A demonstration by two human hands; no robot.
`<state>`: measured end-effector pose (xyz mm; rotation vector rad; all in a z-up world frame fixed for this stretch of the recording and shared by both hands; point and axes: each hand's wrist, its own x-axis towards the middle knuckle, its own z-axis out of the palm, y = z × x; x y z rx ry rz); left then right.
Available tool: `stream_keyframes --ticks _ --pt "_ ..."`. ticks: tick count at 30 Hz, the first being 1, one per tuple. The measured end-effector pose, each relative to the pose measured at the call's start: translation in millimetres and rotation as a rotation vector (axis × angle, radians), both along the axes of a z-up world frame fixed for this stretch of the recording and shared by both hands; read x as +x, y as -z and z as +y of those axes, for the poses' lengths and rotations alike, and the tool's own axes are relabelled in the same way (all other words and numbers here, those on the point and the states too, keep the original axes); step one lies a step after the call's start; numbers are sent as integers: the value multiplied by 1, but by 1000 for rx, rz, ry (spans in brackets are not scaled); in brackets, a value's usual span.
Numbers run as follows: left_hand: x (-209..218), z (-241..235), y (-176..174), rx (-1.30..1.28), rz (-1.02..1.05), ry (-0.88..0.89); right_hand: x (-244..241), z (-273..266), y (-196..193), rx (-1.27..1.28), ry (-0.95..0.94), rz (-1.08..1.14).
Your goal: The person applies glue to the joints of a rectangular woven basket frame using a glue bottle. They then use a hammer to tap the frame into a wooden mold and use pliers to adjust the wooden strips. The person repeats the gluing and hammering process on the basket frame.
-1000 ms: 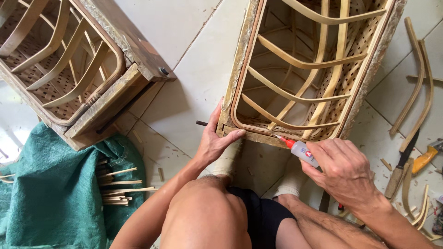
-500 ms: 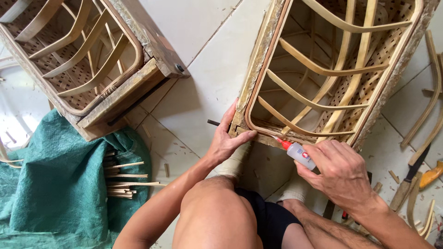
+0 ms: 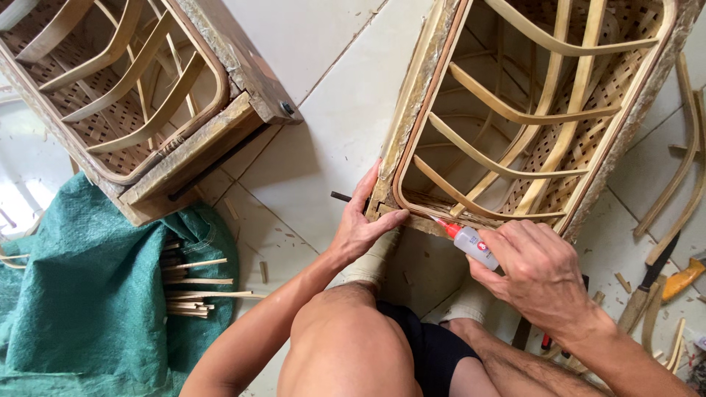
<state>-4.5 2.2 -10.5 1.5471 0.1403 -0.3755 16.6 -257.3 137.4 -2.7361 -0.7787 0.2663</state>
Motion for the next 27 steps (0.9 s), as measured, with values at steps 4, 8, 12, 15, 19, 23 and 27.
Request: stream_keyframes --ticks 4,8,12,15,19,23,27 --pt "-2 -2 5 -1 18 -37 4 0 -5 24 45 10" --pt "-3 -4 8 -3 5 -49 4 4 8 19 -38 -14" --pt "-5 -3 12 0 -23 -51 -1 6 19 -28 -39 -9" --pt "-7 -5 17 9 -44 -62 4 -2 18 -56 -65 1" --pt "-9 -7 21 4 -46 -95 38 -15 7 -111 -58 -8" --pt "-8 -8 20 26 -77 -108 93 -9 11 -87 -222 -185" --pt "-8 -9 18 68 -58 -115 128 10 18 -52 -373 -279"
